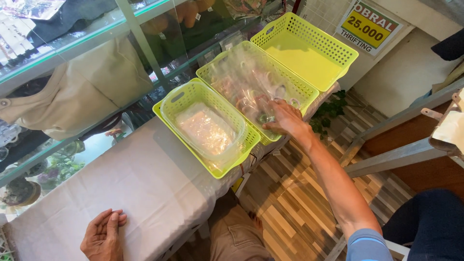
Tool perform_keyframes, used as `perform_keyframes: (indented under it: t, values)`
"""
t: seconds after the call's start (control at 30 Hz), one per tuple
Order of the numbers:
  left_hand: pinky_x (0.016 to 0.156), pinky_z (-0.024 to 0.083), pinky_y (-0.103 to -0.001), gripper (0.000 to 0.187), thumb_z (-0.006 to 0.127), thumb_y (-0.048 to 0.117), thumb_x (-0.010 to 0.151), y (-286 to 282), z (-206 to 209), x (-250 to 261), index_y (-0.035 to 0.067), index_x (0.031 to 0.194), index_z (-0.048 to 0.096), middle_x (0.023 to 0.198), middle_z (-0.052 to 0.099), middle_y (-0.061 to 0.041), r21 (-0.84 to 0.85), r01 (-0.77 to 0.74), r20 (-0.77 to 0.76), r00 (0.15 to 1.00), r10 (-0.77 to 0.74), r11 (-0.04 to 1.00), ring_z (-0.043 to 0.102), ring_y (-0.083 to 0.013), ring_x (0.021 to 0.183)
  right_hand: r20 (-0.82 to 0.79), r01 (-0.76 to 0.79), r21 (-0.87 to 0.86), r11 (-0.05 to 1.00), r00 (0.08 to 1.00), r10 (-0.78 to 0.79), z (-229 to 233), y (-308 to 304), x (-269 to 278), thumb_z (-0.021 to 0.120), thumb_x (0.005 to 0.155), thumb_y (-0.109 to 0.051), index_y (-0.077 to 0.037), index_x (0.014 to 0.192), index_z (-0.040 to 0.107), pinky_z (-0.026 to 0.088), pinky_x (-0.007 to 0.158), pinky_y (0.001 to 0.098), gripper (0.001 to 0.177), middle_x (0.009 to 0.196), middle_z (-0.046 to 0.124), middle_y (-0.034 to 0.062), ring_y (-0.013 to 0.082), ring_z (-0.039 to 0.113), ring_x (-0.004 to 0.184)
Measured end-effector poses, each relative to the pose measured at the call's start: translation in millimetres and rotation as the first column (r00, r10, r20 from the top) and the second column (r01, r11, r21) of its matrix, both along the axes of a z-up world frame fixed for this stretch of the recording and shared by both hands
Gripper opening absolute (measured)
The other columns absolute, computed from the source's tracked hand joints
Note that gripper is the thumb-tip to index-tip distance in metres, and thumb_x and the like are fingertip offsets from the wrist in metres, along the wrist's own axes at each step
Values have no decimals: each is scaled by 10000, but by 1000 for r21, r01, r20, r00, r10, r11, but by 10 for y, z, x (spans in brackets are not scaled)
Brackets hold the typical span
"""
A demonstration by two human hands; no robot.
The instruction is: The recorder sorts hair accessories from a large basket and packages selected items into small plastic bags.
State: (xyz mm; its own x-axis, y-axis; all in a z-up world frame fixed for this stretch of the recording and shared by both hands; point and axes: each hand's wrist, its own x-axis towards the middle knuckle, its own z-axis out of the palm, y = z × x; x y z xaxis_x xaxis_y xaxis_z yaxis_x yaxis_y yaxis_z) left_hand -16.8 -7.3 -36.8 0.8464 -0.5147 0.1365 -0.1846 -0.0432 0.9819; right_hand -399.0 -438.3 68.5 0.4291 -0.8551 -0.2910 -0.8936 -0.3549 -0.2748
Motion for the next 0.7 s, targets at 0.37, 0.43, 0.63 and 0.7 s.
perform_keyframes:
  t: [0.37,0.43,0.63,0.7]
  values:
    - [885,619,-328,202,655,-33,1044,-52,135,-74,-124,1222,628,1062,722,-222,47,-13,-4,1000,14,999,729,-219,941,38,-183,-139,973,981,190,-82,-173,-15,902,712,-447,-109,1596,291,337,1106,632,1127,1505,430,247,422,435,1390]
    - [885,614,-320,206,655,-26,1045,-28,164,-74,-117,1228,630,1057,725,-216,58,2,14,1000,-3,998,727,-212,937,52,-291,-233,928,949,311,52,-65,-1,923,691,-431,-92,1613,295,337,1046,682,1166,1481,431,293,496,452,1370]
    - [860,602,-299,223,640,5,1024,-5,201,-73,-94,1223,618,1074,730,-182,8,26,-82,996,-25,1000,726,-190,925,242,-95,-630,771,919,310,257,-17,60,818,849,-249,12,1306,666,619,803,435,547,1191,695,246,337,715,975]
    - [858,604,-309,227,635,5,1021,-38,251,-90,-97,1223,616,1068,726,-187,57,22,-72,997,-18,998,721,-195,923,403,-39,-610,791,844,353,486,226,245,779,982,-181,-17,1188,708,612,843,427,273,1089,736,159,290,713,998]
